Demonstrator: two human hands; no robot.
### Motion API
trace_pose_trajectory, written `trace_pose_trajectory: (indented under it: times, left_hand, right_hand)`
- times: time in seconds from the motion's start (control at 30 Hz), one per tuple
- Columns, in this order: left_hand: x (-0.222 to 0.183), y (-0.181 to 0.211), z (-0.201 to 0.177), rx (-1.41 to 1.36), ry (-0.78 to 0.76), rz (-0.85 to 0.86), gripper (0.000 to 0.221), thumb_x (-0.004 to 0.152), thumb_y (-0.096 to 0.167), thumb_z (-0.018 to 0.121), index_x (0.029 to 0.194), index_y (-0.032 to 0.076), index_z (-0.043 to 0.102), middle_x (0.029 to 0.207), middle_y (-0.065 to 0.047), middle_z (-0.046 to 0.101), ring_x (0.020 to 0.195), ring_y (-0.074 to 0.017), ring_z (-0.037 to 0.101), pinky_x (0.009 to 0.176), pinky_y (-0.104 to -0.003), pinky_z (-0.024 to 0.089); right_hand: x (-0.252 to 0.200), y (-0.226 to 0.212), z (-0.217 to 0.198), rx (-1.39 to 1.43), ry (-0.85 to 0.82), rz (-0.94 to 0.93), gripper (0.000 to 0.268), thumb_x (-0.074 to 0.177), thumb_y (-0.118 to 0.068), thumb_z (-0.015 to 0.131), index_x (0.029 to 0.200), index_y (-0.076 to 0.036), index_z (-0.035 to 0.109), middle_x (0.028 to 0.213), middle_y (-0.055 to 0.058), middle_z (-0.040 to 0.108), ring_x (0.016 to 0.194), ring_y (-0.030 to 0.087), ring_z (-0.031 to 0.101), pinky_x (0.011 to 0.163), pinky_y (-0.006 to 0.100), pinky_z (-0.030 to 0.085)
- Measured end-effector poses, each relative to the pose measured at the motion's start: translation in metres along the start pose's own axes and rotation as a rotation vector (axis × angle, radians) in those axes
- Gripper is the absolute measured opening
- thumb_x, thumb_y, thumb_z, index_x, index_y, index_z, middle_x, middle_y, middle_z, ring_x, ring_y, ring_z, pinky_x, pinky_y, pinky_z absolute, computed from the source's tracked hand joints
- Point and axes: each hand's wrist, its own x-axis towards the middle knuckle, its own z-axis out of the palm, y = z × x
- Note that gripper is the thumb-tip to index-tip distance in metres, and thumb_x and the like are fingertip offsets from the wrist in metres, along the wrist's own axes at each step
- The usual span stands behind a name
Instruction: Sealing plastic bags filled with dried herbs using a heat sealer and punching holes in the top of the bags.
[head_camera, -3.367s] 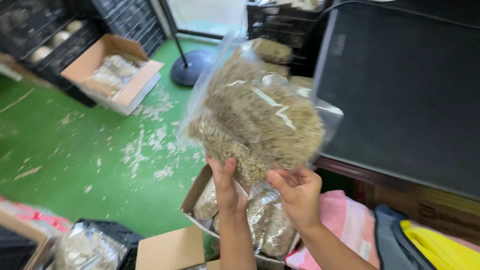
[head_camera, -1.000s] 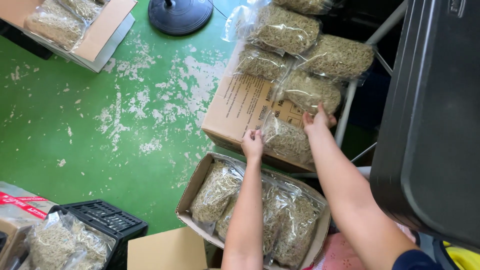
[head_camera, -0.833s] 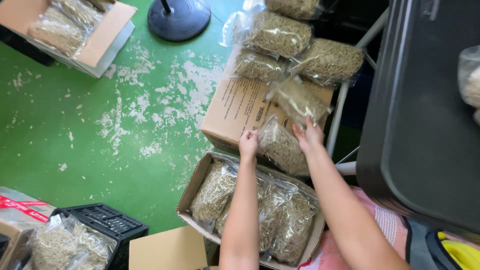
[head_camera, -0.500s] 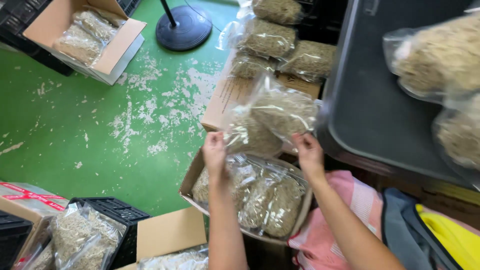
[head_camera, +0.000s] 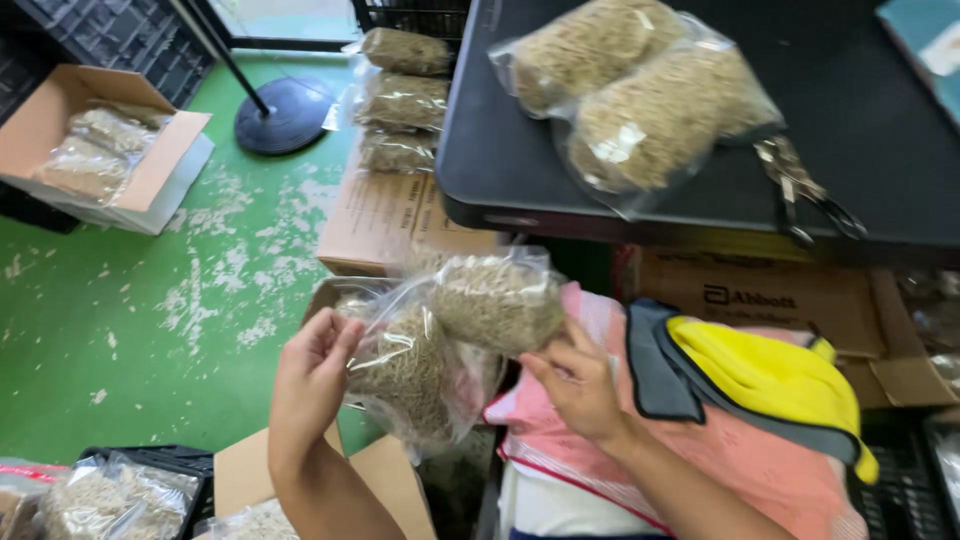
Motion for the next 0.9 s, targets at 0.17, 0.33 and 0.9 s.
trace_pose_trajectory:
  times: [0.17,0.33,0.9]
  left_hand:
    - [-0.007,0.072,0.042,-0.307,-0.021,0.162,0.021,0.1,0.016,0.067,0.082,0.007,0.064,0.056,0.001,0.047,0.054,-0.0099,0.041,0.053,-0.023,0.037]
    - [0.034,0.097,0.108,-0.583,-0.091,0.228,0.017,0.1,0.015,0.065,0.087,0.005,0.065,0.064,0.001,0.052,0.055,-0.0058,0.045,0.052,-0.02,0.038]
    - [0.036,0.063,0.162,-0.515,-0.198,-0.08,0.021,0.102,0.018,0.064,0.086,0.005,0.061,0.071,-0.002,0.056,0.06,-0.014,0.061,0.048,-0.027,0.054]
  right_hand:
    - [-0.016,-0.03,-0.135,-0.134,0.351,-0.124,0.023,0.09,-0.012,0.079,0.07,-0.01,0.068,0.11,0.017,0.064,0.092,0.027,0.065,0.087,0.037,0.051]
    - [0.018,-0.093,-0.212,-0.444,0.473,-0.554,0.033,0.092,-0.002,0.086,0.071,-0.002,0.061,0.119,0.037,0.063,0.099,0.044,0.067,0.094,0.043,0.049]
    - [0.169,0.008,-0.096,-0.787,-0.074,-0.555,0.02,0.093,-0.021,0.075,0.113,-0.021,0.077,0.161,0.018,0.039,0.148,0.053,0.023,0.103,0.082,0.031]
